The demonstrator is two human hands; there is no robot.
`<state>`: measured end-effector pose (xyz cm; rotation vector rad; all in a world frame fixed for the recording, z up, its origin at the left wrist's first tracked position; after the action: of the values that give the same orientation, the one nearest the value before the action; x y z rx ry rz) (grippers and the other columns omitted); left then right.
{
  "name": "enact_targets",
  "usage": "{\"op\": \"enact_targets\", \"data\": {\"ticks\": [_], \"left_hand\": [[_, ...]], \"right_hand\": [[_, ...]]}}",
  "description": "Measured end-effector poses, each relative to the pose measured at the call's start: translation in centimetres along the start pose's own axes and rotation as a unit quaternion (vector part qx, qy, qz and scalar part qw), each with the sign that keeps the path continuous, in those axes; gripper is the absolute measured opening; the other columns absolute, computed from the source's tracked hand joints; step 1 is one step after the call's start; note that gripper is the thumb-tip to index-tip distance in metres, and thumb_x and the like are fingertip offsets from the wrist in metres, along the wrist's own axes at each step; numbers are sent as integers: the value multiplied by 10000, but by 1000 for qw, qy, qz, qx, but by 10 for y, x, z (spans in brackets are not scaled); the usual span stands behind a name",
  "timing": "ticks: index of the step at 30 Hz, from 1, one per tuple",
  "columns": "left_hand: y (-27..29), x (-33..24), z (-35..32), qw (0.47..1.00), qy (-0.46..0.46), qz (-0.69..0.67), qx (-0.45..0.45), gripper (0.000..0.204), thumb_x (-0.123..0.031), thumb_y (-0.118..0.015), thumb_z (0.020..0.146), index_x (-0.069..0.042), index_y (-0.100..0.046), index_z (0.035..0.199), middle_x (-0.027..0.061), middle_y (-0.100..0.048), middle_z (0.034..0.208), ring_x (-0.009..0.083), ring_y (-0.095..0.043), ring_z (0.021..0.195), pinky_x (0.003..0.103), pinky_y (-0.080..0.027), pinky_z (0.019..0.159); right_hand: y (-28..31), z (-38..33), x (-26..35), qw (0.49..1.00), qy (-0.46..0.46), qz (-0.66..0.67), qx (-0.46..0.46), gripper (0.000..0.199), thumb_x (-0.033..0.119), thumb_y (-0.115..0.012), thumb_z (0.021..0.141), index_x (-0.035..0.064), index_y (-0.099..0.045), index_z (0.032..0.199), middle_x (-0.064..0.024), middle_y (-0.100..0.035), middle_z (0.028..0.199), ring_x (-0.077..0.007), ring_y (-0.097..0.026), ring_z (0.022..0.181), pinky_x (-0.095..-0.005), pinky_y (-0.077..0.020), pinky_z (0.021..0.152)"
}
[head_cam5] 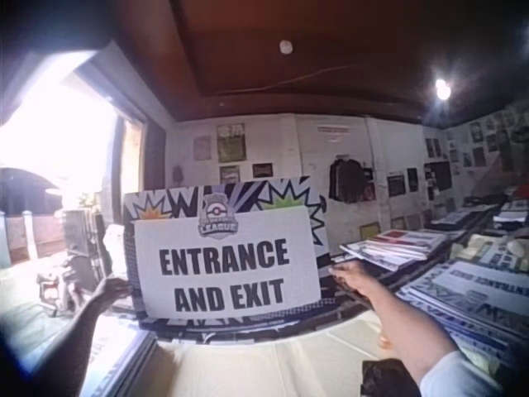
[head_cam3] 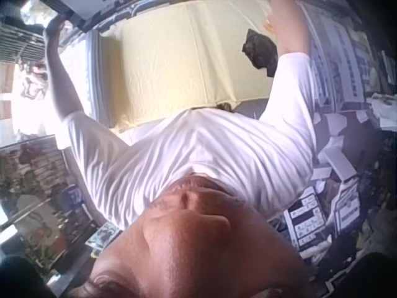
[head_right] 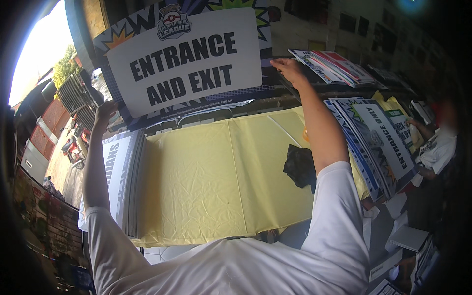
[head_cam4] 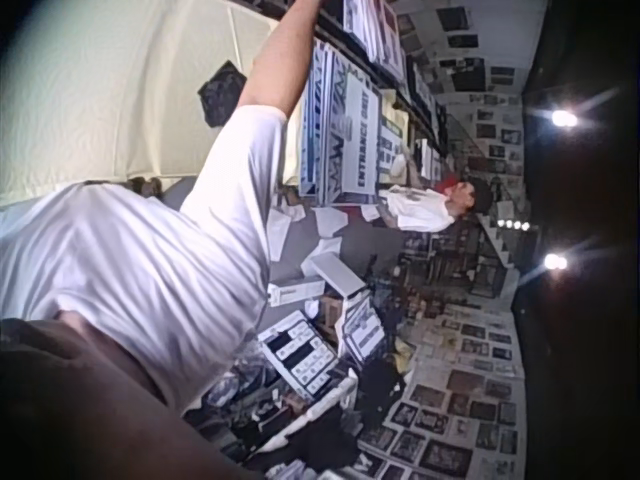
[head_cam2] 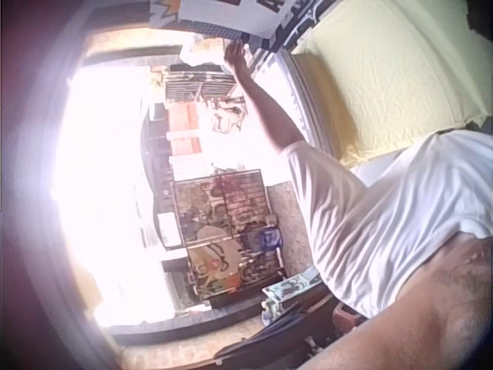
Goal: The person assembles a sign by cutting a white board with a utility knife and a metal ruler. They then place a printed 'Entrance and Exit' graphic onto the board and wipe the surface with a black cloth. The person handles the sign multiple times, flipping it and wiping it again before placing it on a stack.
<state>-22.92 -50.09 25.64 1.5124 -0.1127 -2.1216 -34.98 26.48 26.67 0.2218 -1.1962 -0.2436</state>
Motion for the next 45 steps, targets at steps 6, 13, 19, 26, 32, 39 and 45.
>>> {"op": "enact_targets", "data": {"ticks": [6, 13, 19, 26, 32, 39, 45], "left_hand": [[3, -10, -7, 1000, -13, -1, 4, 520, -362, -834, 903, -24, -683, 1268, 82, -744, 1147, 159, -701, 1042, 331, -545, 910], [-30, -38, -12, 999, -23, 42, 7, 514, -377, -827, 906, -40, -688, 1268, 74, -760, 1145, 156, -719, 1028, 313, -548, 916], [-43, -44, -7, 999, -29, 38, 25, 484, -359, -839, 898, -32, -709, 1231, 73, -762, 1133, 162, -732, 1032, 322, -565, 918], [-45, -42, 1, 998, -59, 15, 27, 448, -303, -846, 890, 7, -723, 1190, 110, -790, 1067, 172, -759, 990, 305, -576, 905], [-51, -59, -19, 998, -32, 56, 7, 407, -230, -840, 895, 4, -713, 1203, 107, -777, 1065, 168, -742, 991, 306, -568, 902], [-51, -55, -28, 999, -12, 19, 32, 429, -257, -836, 903, 5, -705, 1217, 111, -777, 1082, 168, -735, 991, 302, -563, 901], [-52, -52, -31, 999, 14, 26, 24, 415, -293, -874, 870, -21, -724, 1144, 77, -781, 1051, 154, -726, 977, 319, -543, 915]], "right_hand": [[-7, -1, -8, 1000, -5, -15, -16, 472, 446, -816, 901, 66, -760, 1175, 1, -712, 971, -99, -604, 884, -269, -484, 814], [14, 3, -30, 999, -36, -22, -30, 436, 446, -800, 919, 106, -752, 1188, 66, -663, 909, -47, -574, 814, -230, -463, 746], [26, 0, -39, 997, -72, -21, -32, 313, 381, -765, 970, 141, -745, 1168, 102, -654, 914, -8, -595, 830, -183, -481, 719], [29, -3, -37, 995, -90, -21, -48, 254, 367, -756, 980, 152, -749, 1115, 106, -652, 907, -7, -595, 819, -172, -479, 686], [26, -4, -42, 995, -94, -9, -45, 233, 352, -772, 968, 156, -745, 1093, 109, -651, 907, -11, -587, 816, -177, -473, 671], [28, 2, -55, 993, -111, -4, -34, 263, 350, -786, 953, 145, -747, 1113, 107, -675, 902, -8, -593, 795, -186, -468, 692], [28, 9, -58, 992, -118, -14, -32, 239, 343, -771, 969, 157, -749, 1117, 106, -671, 898, -3, -603, 794, -168, -469, 676]]}}
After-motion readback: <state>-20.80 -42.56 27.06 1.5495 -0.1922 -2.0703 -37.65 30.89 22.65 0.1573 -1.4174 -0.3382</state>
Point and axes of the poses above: each hand's wrist, its own z-axis towards the middle knuckle, its own y-axis out of the back of the hand, x = y × z, the point moved 2 cm from there along z, towards the middle knuckle
